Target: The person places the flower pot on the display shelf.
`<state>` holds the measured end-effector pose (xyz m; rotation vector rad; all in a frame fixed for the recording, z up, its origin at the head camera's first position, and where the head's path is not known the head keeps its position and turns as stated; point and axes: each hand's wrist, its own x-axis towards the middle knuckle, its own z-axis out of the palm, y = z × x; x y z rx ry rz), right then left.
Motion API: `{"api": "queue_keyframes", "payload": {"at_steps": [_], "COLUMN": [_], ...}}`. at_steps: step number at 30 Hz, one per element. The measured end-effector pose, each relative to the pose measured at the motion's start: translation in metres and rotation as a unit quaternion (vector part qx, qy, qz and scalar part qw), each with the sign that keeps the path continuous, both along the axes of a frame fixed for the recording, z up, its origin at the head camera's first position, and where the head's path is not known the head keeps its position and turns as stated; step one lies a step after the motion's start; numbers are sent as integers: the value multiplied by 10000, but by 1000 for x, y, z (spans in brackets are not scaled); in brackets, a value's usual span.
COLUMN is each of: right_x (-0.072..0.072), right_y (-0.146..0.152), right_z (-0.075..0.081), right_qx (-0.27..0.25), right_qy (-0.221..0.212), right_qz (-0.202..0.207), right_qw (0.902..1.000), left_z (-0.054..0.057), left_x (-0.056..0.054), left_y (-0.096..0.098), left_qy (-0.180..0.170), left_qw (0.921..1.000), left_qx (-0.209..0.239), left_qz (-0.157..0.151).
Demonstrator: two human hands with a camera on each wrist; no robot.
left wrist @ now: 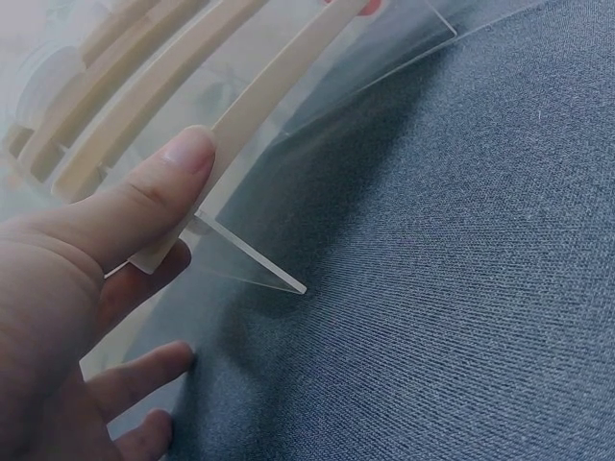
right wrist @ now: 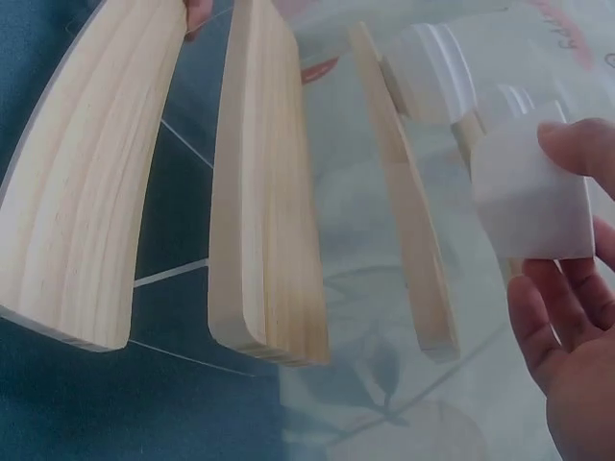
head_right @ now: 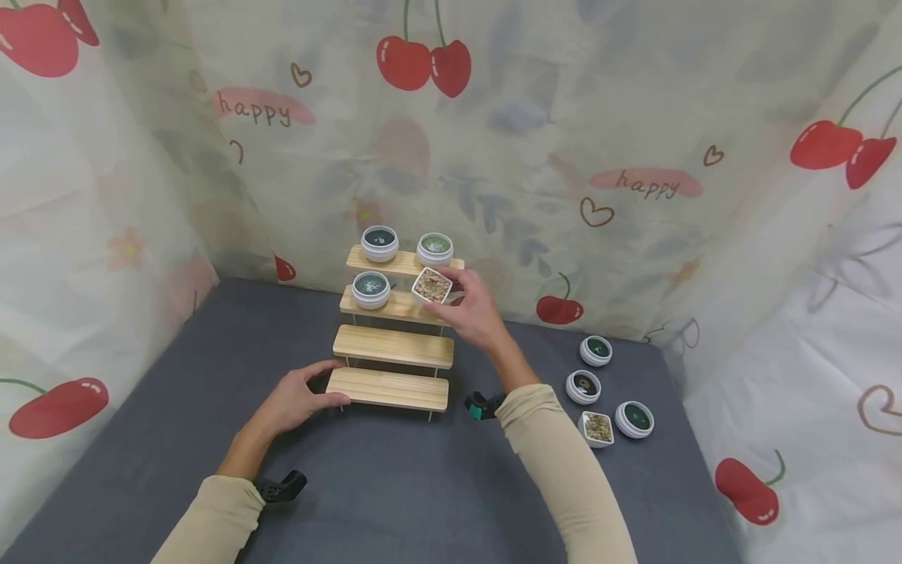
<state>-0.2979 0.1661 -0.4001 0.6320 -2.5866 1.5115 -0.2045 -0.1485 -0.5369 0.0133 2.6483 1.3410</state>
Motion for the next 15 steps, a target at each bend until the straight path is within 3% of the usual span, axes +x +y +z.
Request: {"api": "queue_keyframes", "payload": {"at_steps": [15], "right_x": [-6], "right_y": [-7], "right_z": [-7], "right_qx": [134], "right_qy": [-150], "right_qz": [186], "right_qw": [9996], "left_z": [1], "left_x": [2], "left_y": [1], "left_qy": [-60], "left_qw": [10000], "left_qx": [-47], "left_qz": [16]}}
